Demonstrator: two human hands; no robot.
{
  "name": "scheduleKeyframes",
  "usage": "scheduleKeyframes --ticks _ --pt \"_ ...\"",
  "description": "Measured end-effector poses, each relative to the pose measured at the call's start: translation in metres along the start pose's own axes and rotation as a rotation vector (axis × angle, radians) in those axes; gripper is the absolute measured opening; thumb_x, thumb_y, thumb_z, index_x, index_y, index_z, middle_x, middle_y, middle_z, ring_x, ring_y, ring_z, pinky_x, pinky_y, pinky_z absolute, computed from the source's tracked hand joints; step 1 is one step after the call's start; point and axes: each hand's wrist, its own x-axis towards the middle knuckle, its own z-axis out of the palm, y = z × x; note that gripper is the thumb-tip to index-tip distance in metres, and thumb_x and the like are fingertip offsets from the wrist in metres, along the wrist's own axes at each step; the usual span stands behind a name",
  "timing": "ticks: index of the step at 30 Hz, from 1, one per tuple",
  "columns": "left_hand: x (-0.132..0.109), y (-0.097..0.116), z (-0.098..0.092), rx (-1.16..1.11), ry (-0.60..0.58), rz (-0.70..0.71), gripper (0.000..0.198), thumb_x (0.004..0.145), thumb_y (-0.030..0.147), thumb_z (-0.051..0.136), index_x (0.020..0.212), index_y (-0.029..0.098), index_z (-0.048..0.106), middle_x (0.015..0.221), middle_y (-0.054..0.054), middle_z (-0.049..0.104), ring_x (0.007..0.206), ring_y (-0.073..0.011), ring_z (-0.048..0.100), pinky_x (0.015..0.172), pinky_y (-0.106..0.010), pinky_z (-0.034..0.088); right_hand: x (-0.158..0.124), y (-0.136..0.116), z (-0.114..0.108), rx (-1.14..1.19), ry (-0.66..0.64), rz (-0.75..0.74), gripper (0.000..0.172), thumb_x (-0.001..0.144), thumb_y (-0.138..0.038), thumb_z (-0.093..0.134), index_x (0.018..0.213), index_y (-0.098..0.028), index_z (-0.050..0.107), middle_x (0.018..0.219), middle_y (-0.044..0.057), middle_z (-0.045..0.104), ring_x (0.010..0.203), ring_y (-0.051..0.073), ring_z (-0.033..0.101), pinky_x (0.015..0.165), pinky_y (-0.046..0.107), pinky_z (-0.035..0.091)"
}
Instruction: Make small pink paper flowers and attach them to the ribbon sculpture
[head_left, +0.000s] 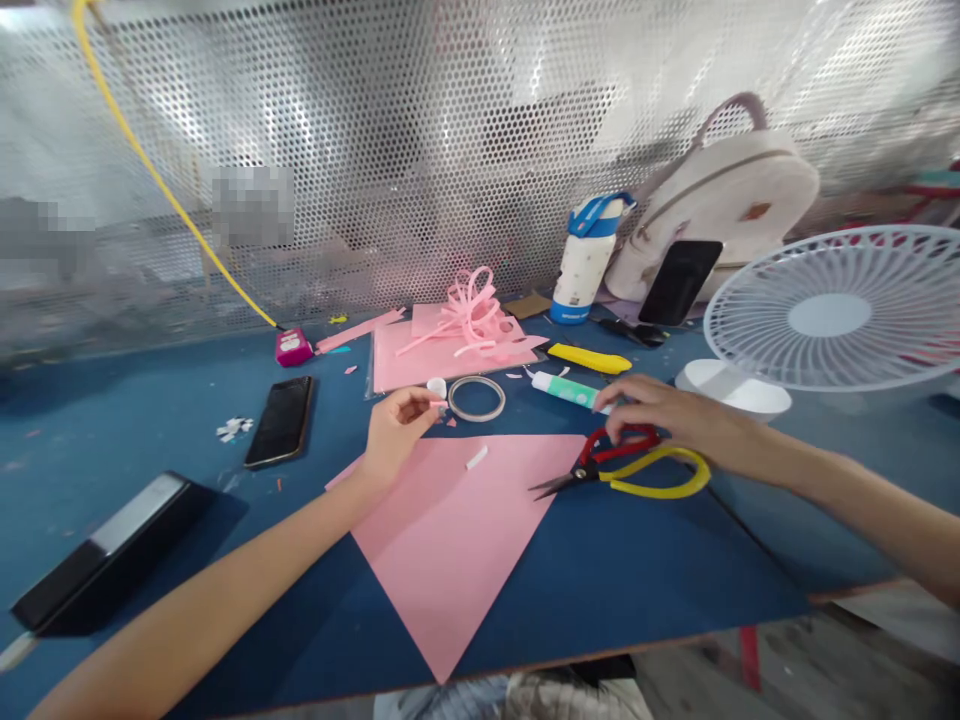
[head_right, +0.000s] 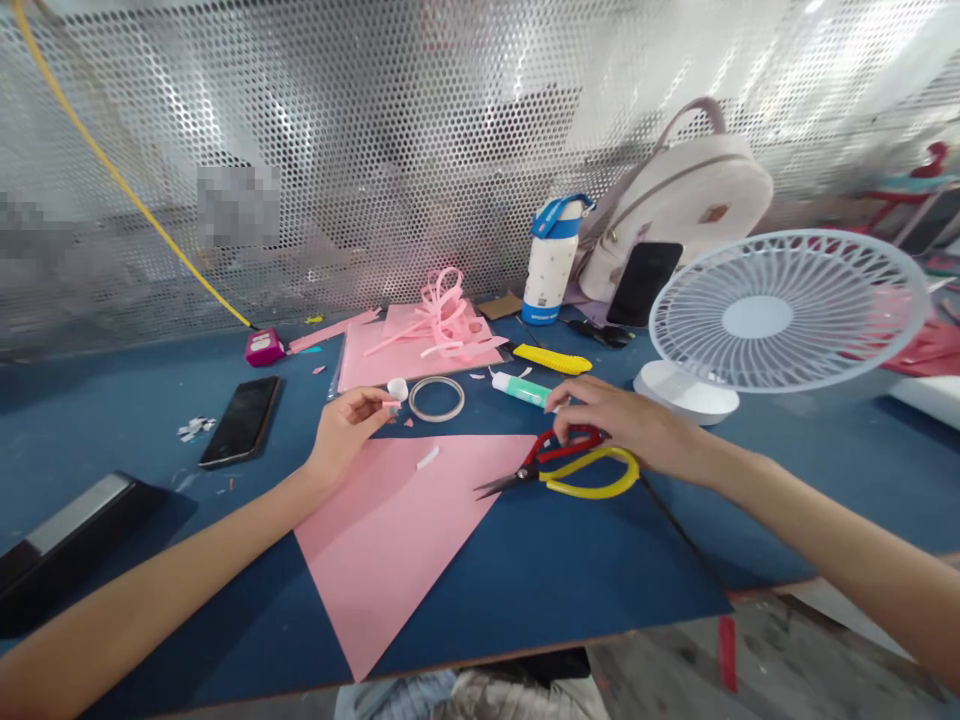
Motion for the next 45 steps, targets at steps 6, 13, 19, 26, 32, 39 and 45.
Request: scheduleKeyframes --ticks 6,13,19,26,32,39,45 --pt "0.0 0.001 -0.001 0.016 0.005 -0.023 0.025 0.069 0.027 0.087 0.088 0.016 0.075 0.087 -0.005 0.078 0.077 -0.02 0.077 0.08 -0.033 0.061 -0.031 -0.004 -0.02 -0.123 -0.104 -0.152 0.046 0.094 -0.012 0.047 0.128 -0.038 0.065 0.13 0.01 0.069 0.115 0.026 0.069 0.091 0.043 0.058" --pt "0.0 0.003 0.0 0.0 -0.017 -0.053 0.028 0.069 0.031 0.088 0.089 0.015 0.079 0.084 -0.006 0.08 0.074 -0.0217 0.077 0.082 -0.038 0.063 -0.028 -0.037 -0.004 0.005 -0.236 0.045 0.044 0.082 -0.021 0.069 0.124 -0.032 0.064 0.126 0.007 0.069 0.106 0.026 0.073 0.082 0.036 0.062" --pt "-0.001 0.006 0.002 -0.005 -0.007 -0.032 0.027 0.07 0.035 0.089 0.088 0.016 0.079 0.083 -0.005 0.079 0.07 -0.018 0.075 0.075 -0.032 0.061 0.005 -0.033 -0.015 -0.081 -0.235 0.087 0.024 0.07 -0.017 0.064 0.093 -0.024 0.065 0.094 0.005 0.069 0.077 0.023 0.07 0.06 0.031 0.054" --pt "-0.001 0.008 0.003 0.014 -0.031 -0.014 0.026 0.072 0.037 0.088 0.085 0.016 0.08 0.076 -0.004 0.076 0.063 -0.0141 0.067 0.065 -0.028 0.058 0.066 -0.044 -0.001 0.191 0.137 0.046 0.02 0.079 -0.027 0.066 0.098 -0.024 0.063 0.105 0.005 0.074 0.084 0.021 0.072 0.074 0.031 0.058" --pt "-0.004 0.008 0.005 0.047 -0.053 0.003 0.02 0.073 0.03 0.087 0.085 0.017 0.077 0.075 -0.003 0.074 0.064 -0.014 0.066 0.065 -0.027 0.057 0.09 -0.051 0.042 0.219 0.164 -0.005 0.05 0.079 -0.036 0.075 0.122 -0.019 0.057 0.13 0.017 0.064 0.118 0.033 0.066 0.098 0.047 0.057" --pt "-0.011 0.008 0.011 0.189 -0.195 0.098 0.01 0.083 0.022 0.076 0.093 0.019 0.078 0.094 -0.007 0.072 0.085 -0.0178 0.068 0.077 -0.029 0.058 0.071 -0.051 0.051 0.054 0.131 -0.078 0.032 0.082 -0.027 0.07 0.11 -0.021 0.056 0.114 0.012 0.064 0.107 0.029 0.066 0.088 0.044 0.059" --pt "-0.019 0.01 0.017 0.207 -0.226 0.078 0.016 0.083 0.016 0.073 0.097 0.021 0.078 0.091 -0.005 0.075 0.078 -0.0163 0.067 0.071 -0.028 0.056 0.071 -0.051 0.052 -0.096 0.189 -0.188 0.026 0.087 -0.035 0.068 0.106 -0.019 0.059 0.106 0.013 0.069 0.099 0.03 0.066 0.081 0.043 0.058"
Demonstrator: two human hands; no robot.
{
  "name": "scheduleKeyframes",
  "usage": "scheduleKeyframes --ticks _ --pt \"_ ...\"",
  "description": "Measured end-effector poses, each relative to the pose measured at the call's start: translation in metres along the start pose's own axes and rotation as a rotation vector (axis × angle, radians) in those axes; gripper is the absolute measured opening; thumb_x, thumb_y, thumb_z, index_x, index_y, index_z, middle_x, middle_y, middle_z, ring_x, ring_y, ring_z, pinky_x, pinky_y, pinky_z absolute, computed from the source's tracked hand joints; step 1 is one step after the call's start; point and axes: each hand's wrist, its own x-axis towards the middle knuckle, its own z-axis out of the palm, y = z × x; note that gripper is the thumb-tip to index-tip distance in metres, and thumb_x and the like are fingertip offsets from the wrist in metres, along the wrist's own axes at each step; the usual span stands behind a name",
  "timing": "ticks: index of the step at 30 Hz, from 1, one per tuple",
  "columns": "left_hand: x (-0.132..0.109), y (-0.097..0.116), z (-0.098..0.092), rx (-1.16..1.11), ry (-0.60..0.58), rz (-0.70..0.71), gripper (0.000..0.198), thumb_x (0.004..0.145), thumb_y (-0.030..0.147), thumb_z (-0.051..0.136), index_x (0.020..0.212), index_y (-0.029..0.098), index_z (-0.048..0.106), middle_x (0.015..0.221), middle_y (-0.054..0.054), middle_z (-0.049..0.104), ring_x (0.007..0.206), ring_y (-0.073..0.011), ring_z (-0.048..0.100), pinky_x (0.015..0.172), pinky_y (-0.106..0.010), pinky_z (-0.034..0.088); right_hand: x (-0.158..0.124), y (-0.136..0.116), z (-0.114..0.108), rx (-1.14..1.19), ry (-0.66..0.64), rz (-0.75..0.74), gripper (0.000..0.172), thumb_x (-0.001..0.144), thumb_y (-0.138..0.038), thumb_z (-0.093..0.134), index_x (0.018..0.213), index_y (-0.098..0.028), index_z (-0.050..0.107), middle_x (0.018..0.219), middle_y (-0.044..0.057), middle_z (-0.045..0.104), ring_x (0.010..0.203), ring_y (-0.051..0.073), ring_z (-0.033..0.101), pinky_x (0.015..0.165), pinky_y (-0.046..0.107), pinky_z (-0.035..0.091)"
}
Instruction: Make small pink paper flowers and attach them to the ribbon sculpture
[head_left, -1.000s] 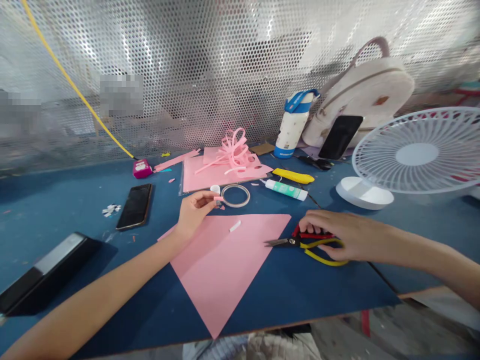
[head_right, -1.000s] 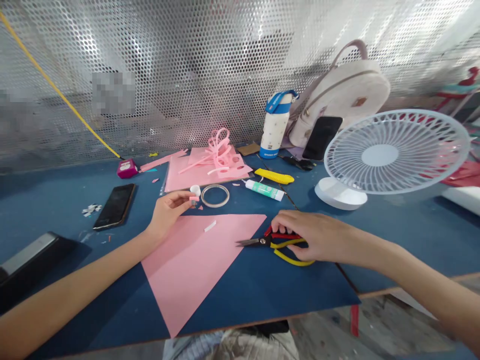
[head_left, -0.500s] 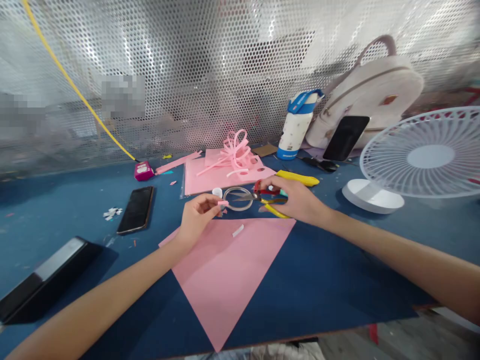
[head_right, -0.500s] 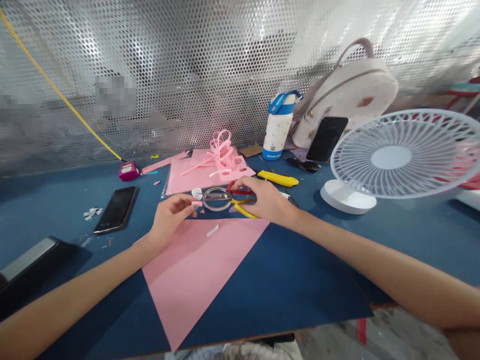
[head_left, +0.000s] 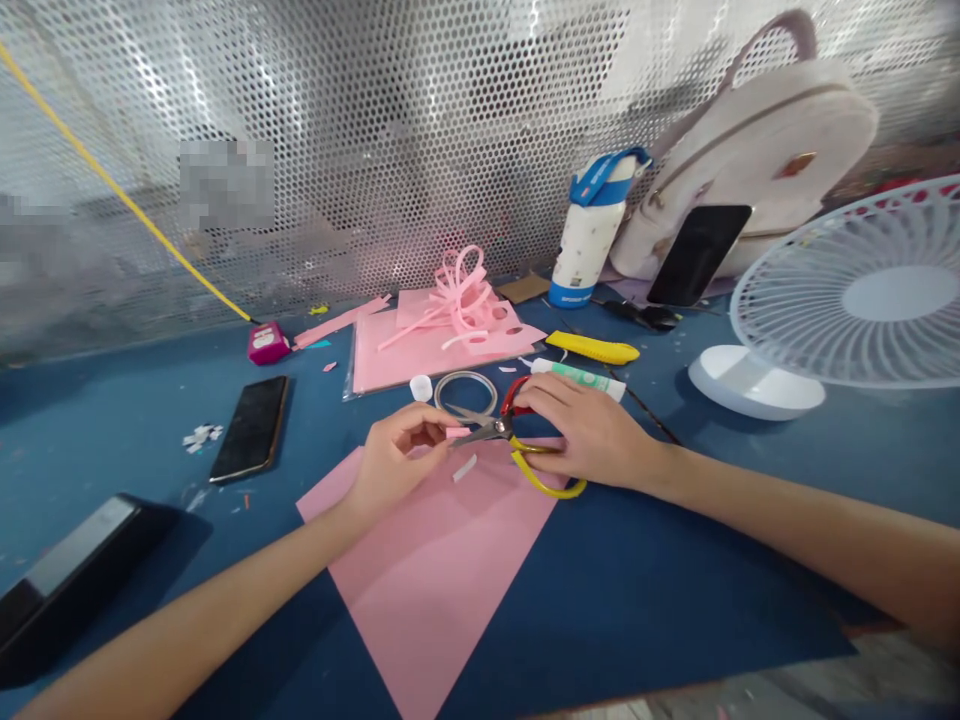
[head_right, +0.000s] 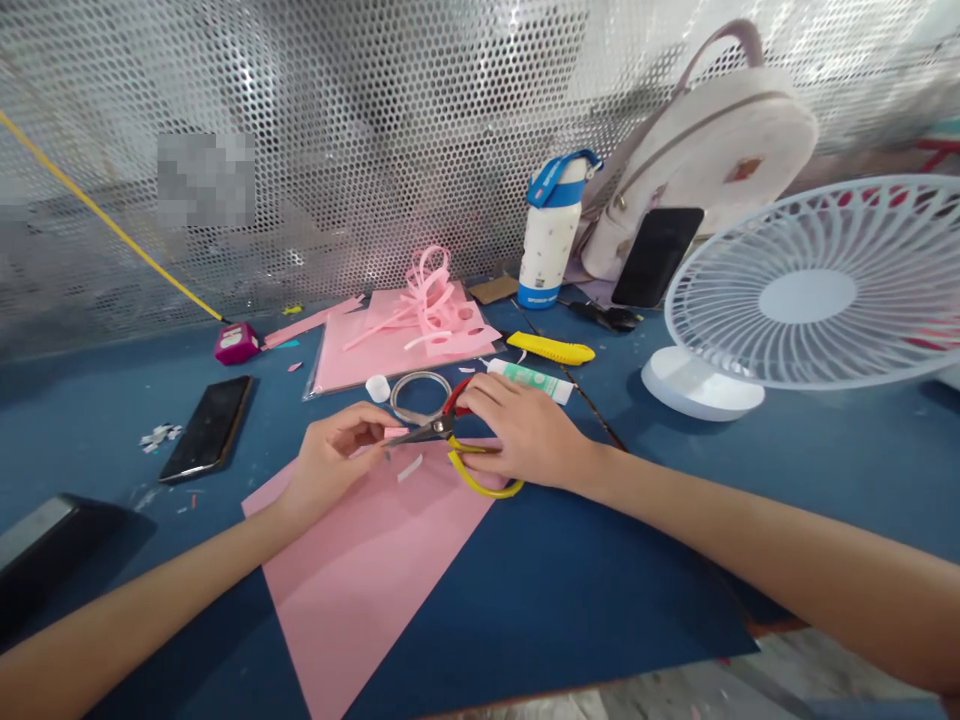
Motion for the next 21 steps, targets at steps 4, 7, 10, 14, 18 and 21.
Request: scheduleKeyframes --ticks 4,7,10,14,18,21 --pt "-0.0029 0.0051 0.0079 -0.059 0.026 -0.064 0.016 0.075 0.013 0.076 0.089 0.02 0.076 0.083 -0.003 0.076 0.072 -0.0157 0.068 0.066 -0.027 0.056 -0.0016 -0.0006 -0.0002 -0.006 -0.004 -0.012 0.027 0.089 -0.037 0.067 0.107 -0.018 0.061 0.104 0.012 0.07 0.095 0.028 0.068 0.078 0.039 0.057" --pt "-0.0032 0.0062 0.0098 -0.09 0.042 -0.103 0.015 0.074 0.013 0.075 0.087 0.02 0.076 0.084 -0.004 0.076 0.074 -0.017 0.07 0.063 -0.027 0.058 -0.0026 -0.0011 -0.0008 -0.009 0.003 -0.008 0.027 0.091 -0.039 0.065 0.109 -0.018 0.062 0.105 0.012 0.07 0.094 0.027 0.069 0.076 0.037 0.056" --pt "-0.0024 0.0044 0.009 -0.127 0.048 -0.126 0.017 0.073 0.011 0.075 0.088 0.019 0.076 0.086 -0.004 0.078 0.075 -0.0171 0.072 0.063 -0.026 0.058 -0.003 -0.0014 -0.0015 -0.009 0.011 -0.009 0.028 0.091 -0.039 0.065 0.108 -0.017 0.063 0.104 0.011 0.071 0.094 0.026 0.069 0.075 0.036 0.056" --pt "-0.0011 0.0028 0.0088 -0.184 0.063 -0.1 0.013 0.075 0.013 0.076 0.086 0.019 0.074 0.089 -0.005 0.079 0.08 -0.0182 0.074 0.068 -0.027 0.06 -0.0032 -0.0021 -0.0024 0.0 -0.001 0.002 0.027 0.09 -0.037 0.066 0.108 -0.018 0.063 0.104 0.01 0.071 0.091 0.025 0.069 0.073 0.034 0.055" --pt "-0.0005 0.0042 0.01 -0.186 0.06 -0.113 0.01 0.077 0.017 0.078 0.085 0.018 0.073 0.085 -0.005 0.078 0.075 -0.0178 0.073 0.066 -0.028 0.06 -0.003 -0.0023 -0.0025 0.003 -0.007 0.002 0.026 0.089 -0.037 0.067 0.107 -0.018 0.063 0.105 0.01 0.072 0.092 0.025 0.07 0.074 0.034 0.055" --pt "-0.0001 0.0038 0.01 -0.173 0.058 -0.136 0.012 0.076 0.021 0.08 0.083 0.018 0.07 0.083 -0.004 0.076 0.071 -0.0169 0.072 0.064 -0.029 0.059 -0.0031 -0.0017 -0.002 -0.003 -0.013 -0.005 0.025 0.09 -0.036 0.067 0.107 -0.018 0.063 0.105 0.01 0.072 0.092 0.025 0.07 0.074 0.034 0.056"
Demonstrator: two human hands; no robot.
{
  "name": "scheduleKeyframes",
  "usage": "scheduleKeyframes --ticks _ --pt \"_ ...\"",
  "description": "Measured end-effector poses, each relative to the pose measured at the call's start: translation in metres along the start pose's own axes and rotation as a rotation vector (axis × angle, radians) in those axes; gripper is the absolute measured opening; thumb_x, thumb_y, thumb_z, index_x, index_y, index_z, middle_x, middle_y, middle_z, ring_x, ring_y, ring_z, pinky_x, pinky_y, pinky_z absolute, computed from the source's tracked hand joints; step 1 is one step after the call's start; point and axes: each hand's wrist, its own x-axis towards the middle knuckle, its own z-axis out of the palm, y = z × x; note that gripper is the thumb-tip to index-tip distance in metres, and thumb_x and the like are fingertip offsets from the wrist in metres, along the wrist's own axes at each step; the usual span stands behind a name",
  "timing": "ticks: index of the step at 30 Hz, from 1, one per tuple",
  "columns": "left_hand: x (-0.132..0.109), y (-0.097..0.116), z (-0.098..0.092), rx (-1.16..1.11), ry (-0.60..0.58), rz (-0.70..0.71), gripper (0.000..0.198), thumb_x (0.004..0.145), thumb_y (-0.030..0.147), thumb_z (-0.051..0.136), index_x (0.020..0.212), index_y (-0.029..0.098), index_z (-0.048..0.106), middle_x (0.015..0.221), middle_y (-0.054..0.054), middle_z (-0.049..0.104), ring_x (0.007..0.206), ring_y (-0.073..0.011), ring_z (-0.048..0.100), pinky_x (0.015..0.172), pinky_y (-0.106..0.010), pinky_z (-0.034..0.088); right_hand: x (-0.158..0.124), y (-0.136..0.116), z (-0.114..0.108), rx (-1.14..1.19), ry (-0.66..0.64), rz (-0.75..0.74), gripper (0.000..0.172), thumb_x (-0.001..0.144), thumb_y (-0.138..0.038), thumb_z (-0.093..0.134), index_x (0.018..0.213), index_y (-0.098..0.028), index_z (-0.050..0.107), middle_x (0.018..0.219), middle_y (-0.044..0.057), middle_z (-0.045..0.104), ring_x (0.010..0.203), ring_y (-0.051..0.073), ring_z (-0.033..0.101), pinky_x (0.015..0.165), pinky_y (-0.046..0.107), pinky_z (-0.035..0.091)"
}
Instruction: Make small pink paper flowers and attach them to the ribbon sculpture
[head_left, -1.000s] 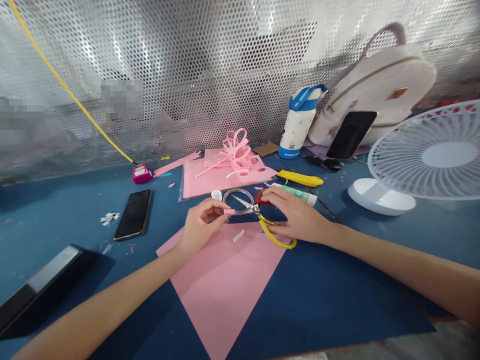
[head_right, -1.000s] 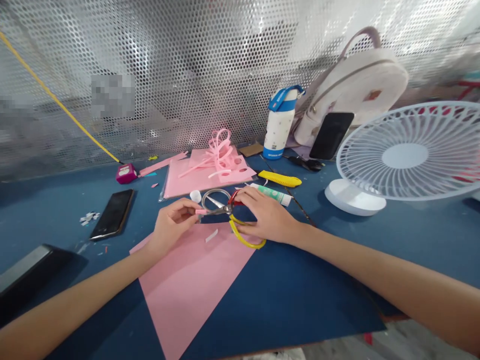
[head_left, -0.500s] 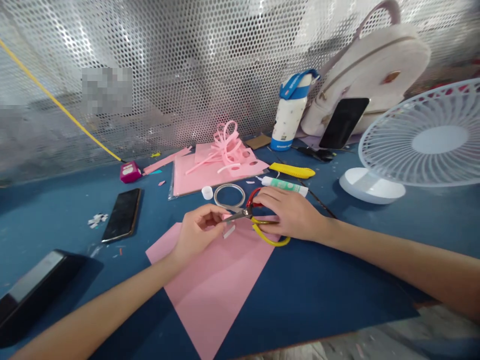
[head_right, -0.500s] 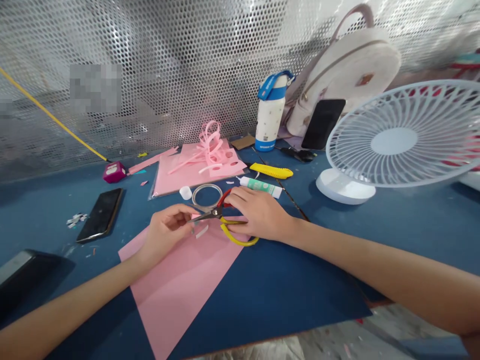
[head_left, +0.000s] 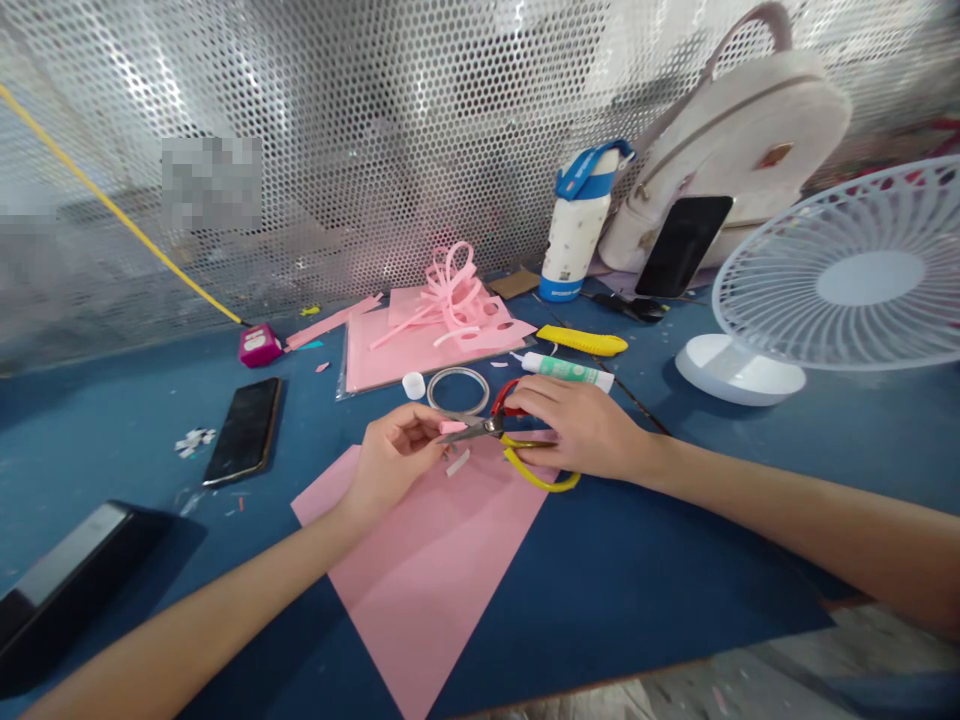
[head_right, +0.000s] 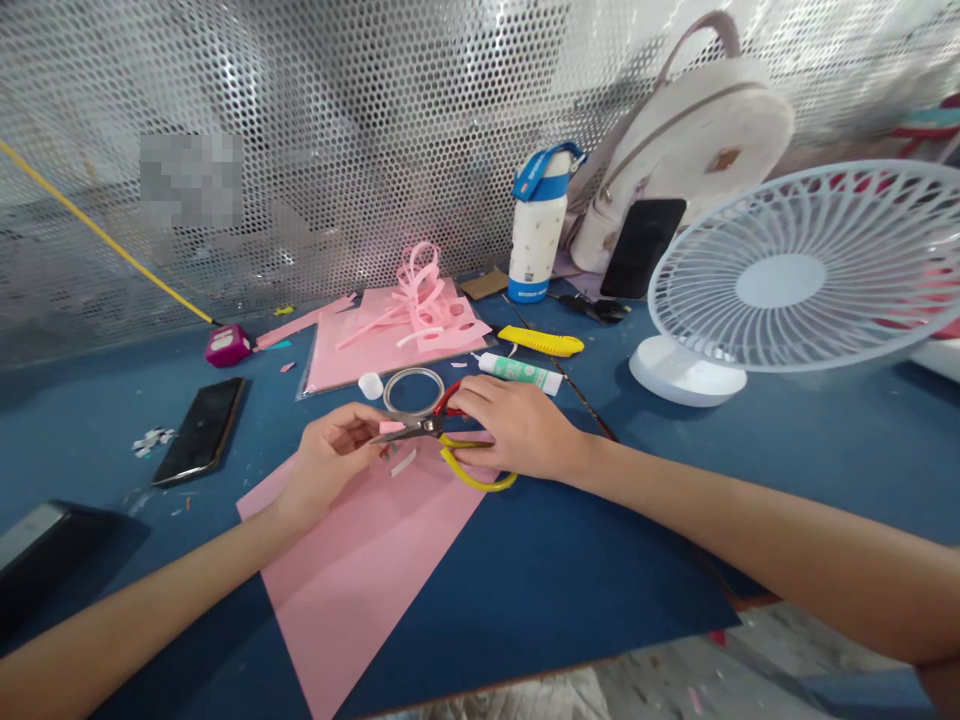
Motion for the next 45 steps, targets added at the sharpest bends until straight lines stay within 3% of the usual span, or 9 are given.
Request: scheduleKeyframes --ticks 13,22,34,45 --pt "0.0017 -0.0035 -0.0023 -0.006 -0.03 -0.03 0.017 0.073 0.017 0.08 0.079 0.019 0.064 0.081 -0.002 0.073 0.072 -0.0153 0.07 0.067 -0.027 0.058 -0.0017 0.0007 0.002 -0.065 0.019 -0.011 0.026 0.089 -0.035 0.067 0.106 -0.016 0.064 0.103 0.011 0.071 0.091 0.026 0.07 0.071 0.035 0.055" --pt "0.0008 -0.0009 -0.0013 0.046 -0.052 -0.012 0.018 0.079 0.028 0.083 0.082 0.019 0.067 0.089 -0.007 0.079 0.079 -0.0191 0.075 0.077 -0.033 0.062 0.0021 0.0002 0.0 -0.051 0.009 -0.031 0.028 0.087 -0.034 0.066 0.108 -0.017 0.06 0.103 0.013 0.069 0.096 0.03 0.067 0.081 0.042 0.057" --pt "-0.0007 -0.0001 0.0018 0.062 -0.087 0.026 0.019 0.079 0.026 0.084 0.082 0.019 0.067 0.084 -0.005 0.079 0.072 -0.0178 0.074 0.067 -0.031 0.062 0.0013 -0.0007 0.0005 -0.08 0.012 -0.071 0.029 0.089 -0.04 0.067 0.107 -0.017 0.062 0.101 0.012 0.068 0.092 0.028 0.067 0.08 0.041 0.057" --pt "0.0007 0.0017 0.0006 -0.054 -0.109 -0.046 0.023 0.076 0.025 0.088 0.081 0.017 0.066 0.082 -0.006 0.08 0.068 -0.0165 0.073 0.067 -0.03 0.061 -0.0007 0.0007 0.0031 -0.078 0.061 -0.09 0.029 0.091 -0.039 0.068 0.107 -0.015 0.063 0.098 0.011 0.069 0.089 0.025 0.068 0.074 0.035 0.055"
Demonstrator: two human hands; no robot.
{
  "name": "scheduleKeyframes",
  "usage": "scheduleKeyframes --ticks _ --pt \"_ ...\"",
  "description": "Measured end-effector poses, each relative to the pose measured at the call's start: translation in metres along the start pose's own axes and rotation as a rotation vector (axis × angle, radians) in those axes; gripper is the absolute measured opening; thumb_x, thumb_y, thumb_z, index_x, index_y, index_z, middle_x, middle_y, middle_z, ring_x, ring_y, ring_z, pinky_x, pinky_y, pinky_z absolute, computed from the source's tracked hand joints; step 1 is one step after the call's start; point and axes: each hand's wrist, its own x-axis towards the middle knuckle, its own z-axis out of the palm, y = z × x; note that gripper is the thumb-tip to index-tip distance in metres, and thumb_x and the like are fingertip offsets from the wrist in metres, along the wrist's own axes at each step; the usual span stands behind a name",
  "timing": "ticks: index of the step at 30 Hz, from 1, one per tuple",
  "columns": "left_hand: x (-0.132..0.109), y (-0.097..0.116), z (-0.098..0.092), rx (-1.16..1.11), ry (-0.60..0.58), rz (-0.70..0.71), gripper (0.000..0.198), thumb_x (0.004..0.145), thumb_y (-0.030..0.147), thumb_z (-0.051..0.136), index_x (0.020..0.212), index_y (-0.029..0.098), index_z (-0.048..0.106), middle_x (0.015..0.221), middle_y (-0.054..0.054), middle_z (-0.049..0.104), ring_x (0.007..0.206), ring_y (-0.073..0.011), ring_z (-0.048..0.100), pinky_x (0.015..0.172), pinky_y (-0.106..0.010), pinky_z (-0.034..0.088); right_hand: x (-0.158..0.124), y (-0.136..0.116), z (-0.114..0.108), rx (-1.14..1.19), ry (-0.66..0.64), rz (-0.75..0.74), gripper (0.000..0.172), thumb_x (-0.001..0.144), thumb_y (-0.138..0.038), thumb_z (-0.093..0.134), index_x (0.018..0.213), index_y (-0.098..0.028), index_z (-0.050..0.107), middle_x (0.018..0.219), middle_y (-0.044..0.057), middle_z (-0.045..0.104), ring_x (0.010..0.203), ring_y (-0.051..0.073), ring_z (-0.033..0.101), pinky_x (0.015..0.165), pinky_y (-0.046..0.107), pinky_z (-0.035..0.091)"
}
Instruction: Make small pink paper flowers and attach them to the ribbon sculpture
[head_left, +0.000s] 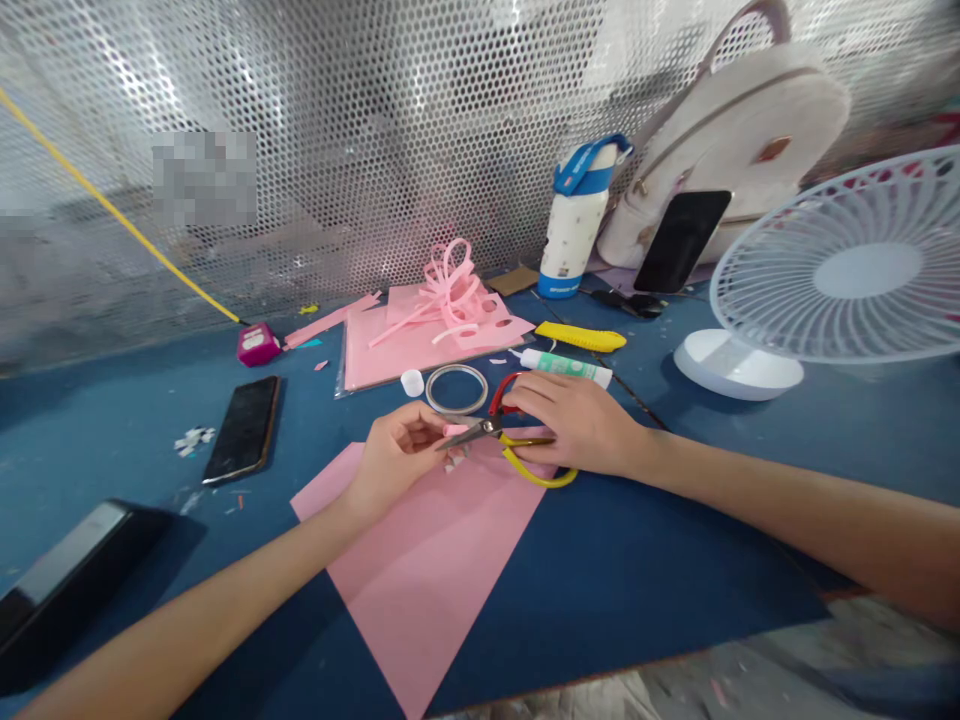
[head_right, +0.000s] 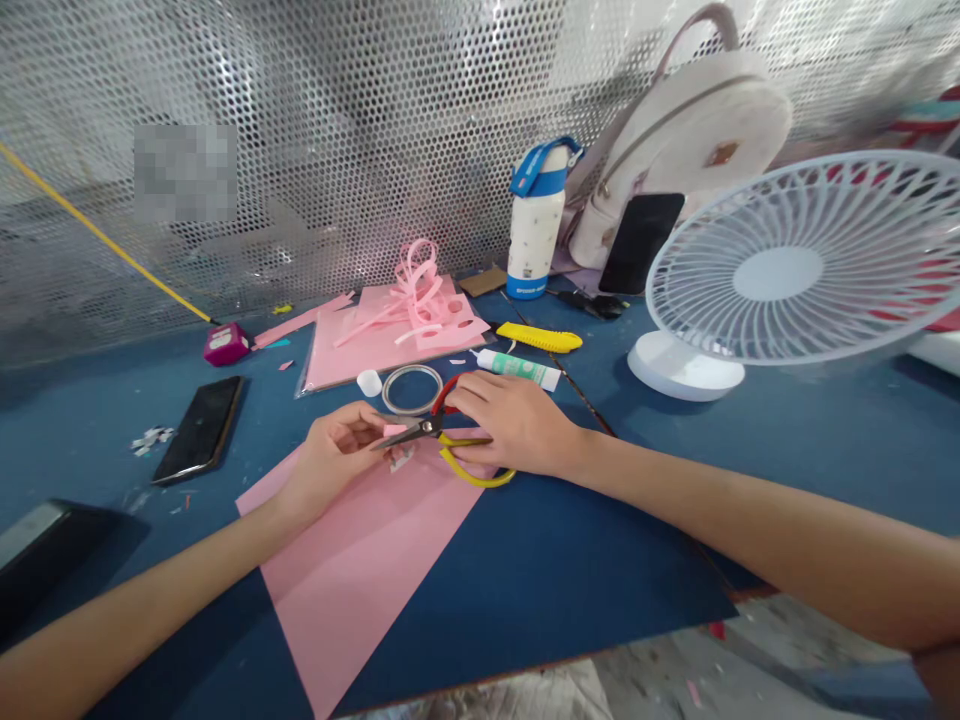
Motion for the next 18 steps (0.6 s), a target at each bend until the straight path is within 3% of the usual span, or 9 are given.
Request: scheduleKeyframes --ticks 18 --pt "0.0007 0.0001 -0.0002 -0.002 -0.017 -0.025 0.018 0.074 0.012 0.079 0.08 0.017 0.063 0.078 -0.005 0.079 0.065 -0.015 0.071 0.065 -0.027 0.058 -0.0009 -0.0002 -0.0053 -0.019 -0.104 0.016 0.02 0.096 -0.037 0.061 0.097 -0.017 0.062 0.092 0.005 0.07 0.08 0.02 0.069 0.063 0.028 0.042"
